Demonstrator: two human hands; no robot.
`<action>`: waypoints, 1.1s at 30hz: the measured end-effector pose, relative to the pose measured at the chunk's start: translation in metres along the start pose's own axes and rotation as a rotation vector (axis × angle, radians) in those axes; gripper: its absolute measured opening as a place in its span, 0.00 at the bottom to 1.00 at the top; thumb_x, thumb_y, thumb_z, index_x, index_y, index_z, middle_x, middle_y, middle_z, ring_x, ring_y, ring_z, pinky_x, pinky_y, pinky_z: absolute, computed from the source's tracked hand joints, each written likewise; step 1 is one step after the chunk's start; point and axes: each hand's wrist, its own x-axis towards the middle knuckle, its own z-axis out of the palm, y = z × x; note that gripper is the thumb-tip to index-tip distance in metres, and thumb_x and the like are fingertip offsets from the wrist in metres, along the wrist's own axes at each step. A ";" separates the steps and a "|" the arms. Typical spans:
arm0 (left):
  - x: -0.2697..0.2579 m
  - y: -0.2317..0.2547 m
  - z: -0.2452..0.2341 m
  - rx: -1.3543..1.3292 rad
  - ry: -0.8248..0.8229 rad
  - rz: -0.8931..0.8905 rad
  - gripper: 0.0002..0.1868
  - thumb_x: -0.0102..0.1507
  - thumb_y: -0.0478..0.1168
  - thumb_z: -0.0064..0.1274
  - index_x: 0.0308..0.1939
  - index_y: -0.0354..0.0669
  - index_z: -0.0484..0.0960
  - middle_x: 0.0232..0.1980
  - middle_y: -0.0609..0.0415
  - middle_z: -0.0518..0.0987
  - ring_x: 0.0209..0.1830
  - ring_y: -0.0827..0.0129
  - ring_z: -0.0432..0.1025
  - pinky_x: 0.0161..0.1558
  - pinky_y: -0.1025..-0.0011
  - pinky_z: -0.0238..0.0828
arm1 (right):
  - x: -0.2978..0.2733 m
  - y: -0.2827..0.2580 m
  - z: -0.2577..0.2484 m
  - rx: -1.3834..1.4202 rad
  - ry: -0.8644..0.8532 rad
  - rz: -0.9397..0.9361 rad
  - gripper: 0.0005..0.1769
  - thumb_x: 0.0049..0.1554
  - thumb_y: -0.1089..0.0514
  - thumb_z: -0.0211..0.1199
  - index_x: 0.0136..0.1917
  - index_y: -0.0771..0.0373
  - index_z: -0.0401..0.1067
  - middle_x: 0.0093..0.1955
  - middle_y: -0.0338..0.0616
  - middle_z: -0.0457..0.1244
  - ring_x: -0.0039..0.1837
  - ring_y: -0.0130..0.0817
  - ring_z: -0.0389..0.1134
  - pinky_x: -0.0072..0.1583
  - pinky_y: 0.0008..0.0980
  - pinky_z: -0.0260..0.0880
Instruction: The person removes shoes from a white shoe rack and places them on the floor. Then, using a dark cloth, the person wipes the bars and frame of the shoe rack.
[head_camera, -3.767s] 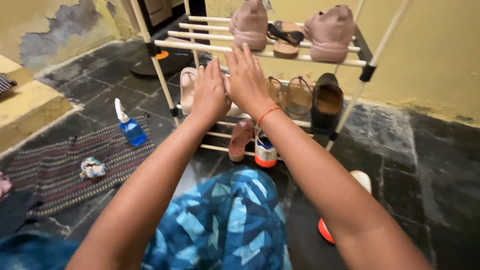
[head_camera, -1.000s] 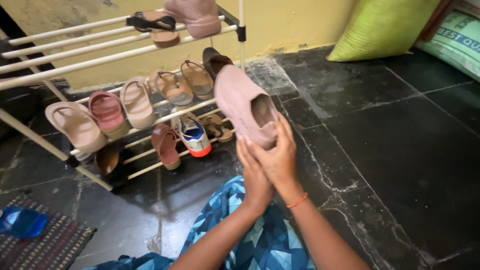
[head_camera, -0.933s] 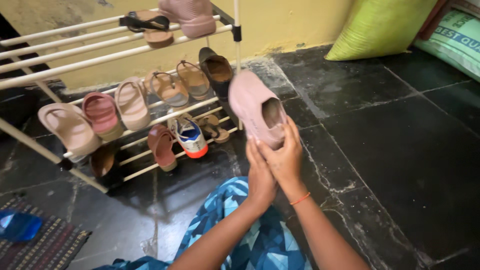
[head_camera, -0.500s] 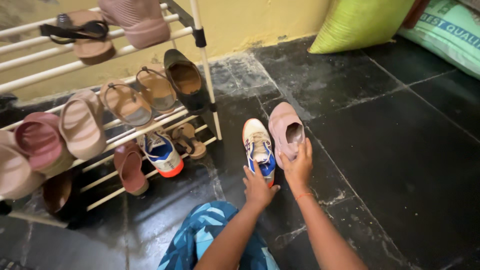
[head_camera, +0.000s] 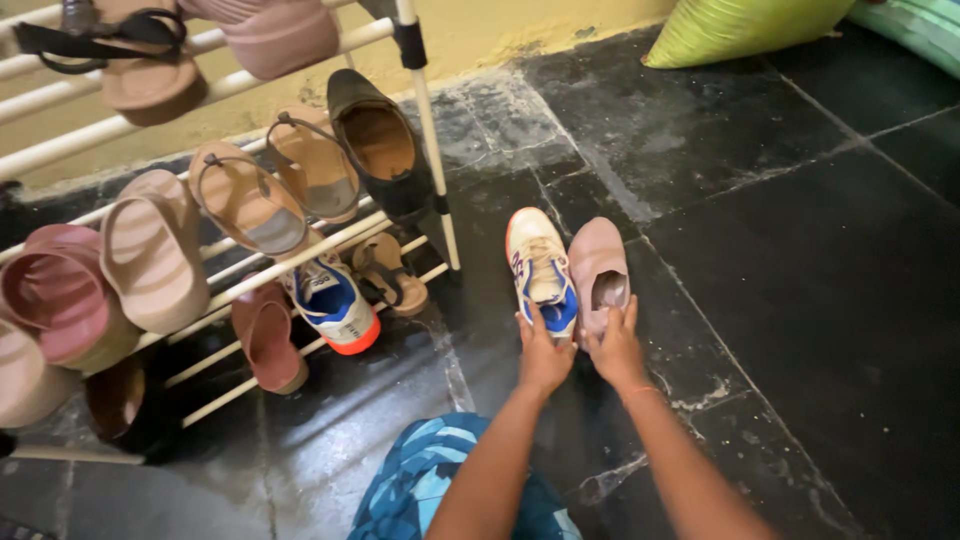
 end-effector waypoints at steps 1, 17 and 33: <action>-0.001 0.006 -0.003 -0.022 0.022 0.051 0.60 0.56 0.42 0.67 0.79 0.41 0.38 0.78 0.23 0.40 0.76 0.31 0.50 0.69 0.54 0.58 | 0.004 -0.002 -0.003 -0.022 -0.020 0.012 0.39 0.50 0.51 0.71 0.68 0.64 0.56 0.82 0.76 0.36 0.62 0.75 0.64 0.60 0.55 0.70; -0.068 0.144 -0.307 0.017 0.908 0.657 0.34 0.64 0.28 0.46 0.74 0.27 0.57 0.76 0.32 0.62 0.79 0.38 0.56 0.79 0.53 0.50 | 0.008 -0.387 -0.129 0.450 0.270 -0.781 0.33 0.62 0.55 0.65 0.75 0.67 0.60 0.79 0.63 0.52 0.80 0.59 0.54 0.78 0.48 0.55; -0.025 0.144 -0.476 0.890 0.777 0.274 0.61 0.50 0.53 0.65 0.80 0.32 0.51 0.83 0.39 0.47 0.83 0.40 0.34 0.76 0.38 0.35 | 0.052 -0.593 -0.080 -0.072 0.366 -0.954 0.27 0.60 0.52 0.60 0.72 0.56 0.68 0.77 0.57 0.54 0.80 0.64 0.51 0.79 0.59 0.56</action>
